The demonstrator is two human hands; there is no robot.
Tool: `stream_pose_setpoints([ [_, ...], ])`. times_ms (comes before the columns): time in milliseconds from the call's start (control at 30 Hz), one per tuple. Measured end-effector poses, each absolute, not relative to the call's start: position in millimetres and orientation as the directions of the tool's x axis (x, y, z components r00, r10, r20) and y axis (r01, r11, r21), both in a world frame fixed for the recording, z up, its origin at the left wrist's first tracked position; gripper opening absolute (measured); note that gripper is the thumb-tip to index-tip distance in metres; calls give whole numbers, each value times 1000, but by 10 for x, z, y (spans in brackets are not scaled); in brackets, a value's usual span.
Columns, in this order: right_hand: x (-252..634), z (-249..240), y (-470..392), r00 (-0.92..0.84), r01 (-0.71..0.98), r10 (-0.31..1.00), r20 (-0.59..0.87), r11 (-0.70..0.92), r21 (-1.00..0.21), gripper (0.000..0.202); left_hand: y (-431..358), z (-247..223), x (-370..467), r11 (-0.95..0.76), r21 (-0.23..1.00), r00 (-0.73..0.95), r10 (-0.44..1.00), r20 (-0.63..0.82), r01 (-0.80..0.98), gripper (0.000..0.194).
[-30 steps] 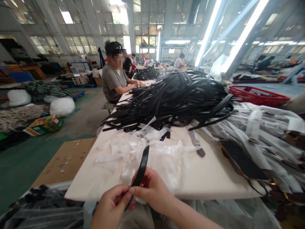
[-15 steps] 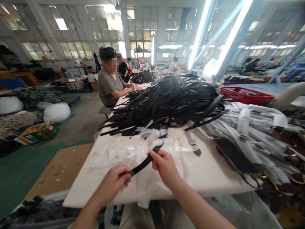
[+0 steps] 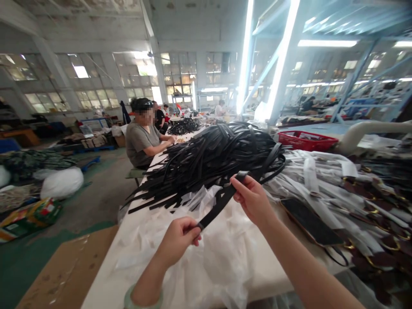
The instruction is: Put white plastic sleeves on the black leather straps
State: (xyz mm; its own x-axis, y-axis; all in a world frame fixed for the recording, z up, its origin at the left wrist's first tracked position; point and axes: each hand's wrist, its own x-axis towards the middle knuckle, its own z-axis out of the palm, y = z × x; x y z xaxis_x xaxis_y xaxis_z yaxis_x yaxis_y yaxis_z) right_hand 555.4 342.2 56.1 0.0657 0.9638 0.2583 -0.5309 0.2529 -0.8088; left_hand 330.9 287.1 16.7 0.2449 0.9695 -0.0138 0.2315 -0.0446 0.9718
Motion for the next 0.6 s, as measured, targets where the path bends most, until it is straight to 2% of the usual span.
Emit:
stream_pose_setpoints([
  [133, 5493, 700, 3195, 61, -310, 920, 386, 385, -869, 27, 2657, 305, 3286, 10, 984, 254, 966, -56, 178, 32],
  [200, 5430, 737, 3001, -5, -229, 910, 414, 402, -887, 26, 2512, 370, 3285, 39, 987, 259, 963, -79, 155, 30],
  [333, 5269, 683, 2598, -174, -266, 914, 367, 315, -911, 23, 2234, 432, 3305, 94, 981, 224, 966, -131, 168, 15],
  [400, 5205, 609, 2491, -187, -282, 915, 358, 299, -912, 22, 2151, 414, 3300, 106, 971, 163, 976, -142, 213, 14],
  [500, 5146, 478, 2519, -164, -238, 924, 345, 302, -923, 22, 2111, 323, 3250, 128, 969, 87, 985, -149, 210, 16],
  [600, 5114, 333, 2681, -150, -196, 946, 289, 258, -946, 24, 2116, 192, 3156, 190, 978, 59, 979, -195, 92, 35],
])
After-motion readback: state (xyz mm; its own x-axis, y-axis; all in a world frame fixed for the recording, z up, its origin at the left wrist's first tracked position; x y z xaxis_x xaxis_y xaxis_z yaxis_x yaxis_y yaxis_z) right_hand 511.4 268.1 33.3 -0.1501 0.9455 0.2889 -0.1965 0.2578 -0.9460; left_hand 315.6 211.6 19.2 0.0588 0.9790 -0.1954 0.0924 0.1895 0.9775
